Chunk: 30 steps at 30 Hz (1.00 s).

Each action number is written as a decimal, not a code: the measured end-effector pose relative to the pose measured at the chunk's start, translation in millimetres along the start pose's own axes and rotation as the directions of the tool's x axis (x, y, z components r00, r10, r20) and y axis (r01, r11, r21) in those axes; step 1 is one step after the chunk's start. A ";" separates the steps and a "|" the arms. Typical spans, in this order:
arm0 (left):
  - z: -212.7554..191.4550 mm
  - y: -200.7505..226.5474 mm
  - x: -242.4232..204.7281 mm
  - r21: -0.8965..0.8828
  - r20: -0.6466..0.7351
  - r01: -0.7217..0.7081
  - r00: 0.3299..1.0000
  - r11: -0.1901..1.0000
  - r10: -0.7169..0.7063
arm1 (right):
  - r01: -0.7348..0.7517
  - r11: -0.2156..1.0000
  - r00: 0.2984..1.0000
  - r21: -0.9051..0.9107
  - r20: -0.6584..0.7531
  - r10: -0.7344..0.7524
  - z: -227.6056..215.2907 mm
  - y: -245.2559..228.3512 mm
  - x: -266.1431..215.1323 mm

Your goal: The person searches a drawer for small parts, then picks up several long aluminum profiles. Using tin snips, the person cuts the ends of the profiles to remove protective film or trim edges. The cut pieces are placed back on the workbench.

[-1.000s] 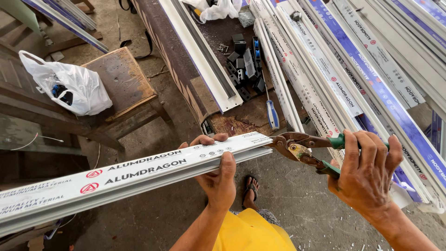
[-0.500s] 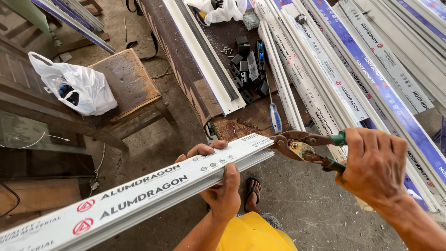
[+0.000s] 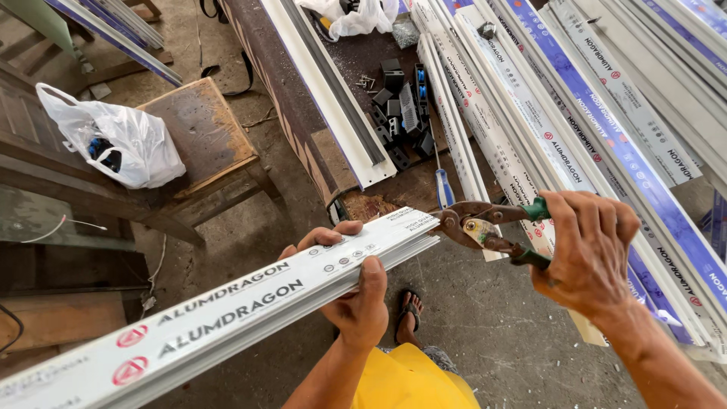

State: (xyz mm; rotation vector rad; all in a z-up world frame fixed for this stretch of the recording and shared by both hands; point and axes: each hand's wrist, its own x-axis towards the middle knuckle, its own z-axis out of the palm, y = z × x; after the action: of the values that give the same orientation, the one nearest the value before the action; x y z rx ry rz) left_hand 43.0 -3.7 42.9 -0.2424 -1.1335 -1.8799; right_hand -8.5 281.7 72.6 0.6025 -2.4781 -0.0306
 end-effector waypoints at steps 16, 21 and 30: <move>-1.1 4.0 18.2 0.075 0.051 -0.024 0.998 0.997 0.020 | -0.138 0.983 0.981 -0.123 0.116 0.152 -27.4 -12.6 -23.5; 0.8 5.1 20.7 0.113 0.060 -0.019 0.998 0.993 0.013 | -0.128 0.988 0.985 -0.087 0.105 0.137 -22.1 -9.8 -21.6; -0.8 4.3 22.9 0.128 0.081 -0.028 0.997 0.991 0.018 | -0.170 0.977 0.957 -0.127 0.214 0.194 -29.6 -17.6 -8.4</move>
State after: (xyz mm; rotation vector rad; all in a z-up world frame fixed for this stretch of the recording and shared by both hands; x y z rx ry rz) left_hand 33.3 -18.7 57.9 -0.2584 -1.2961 -1.7821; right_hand 21.0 272.8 90.0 0.3380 -2.7216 -0.1687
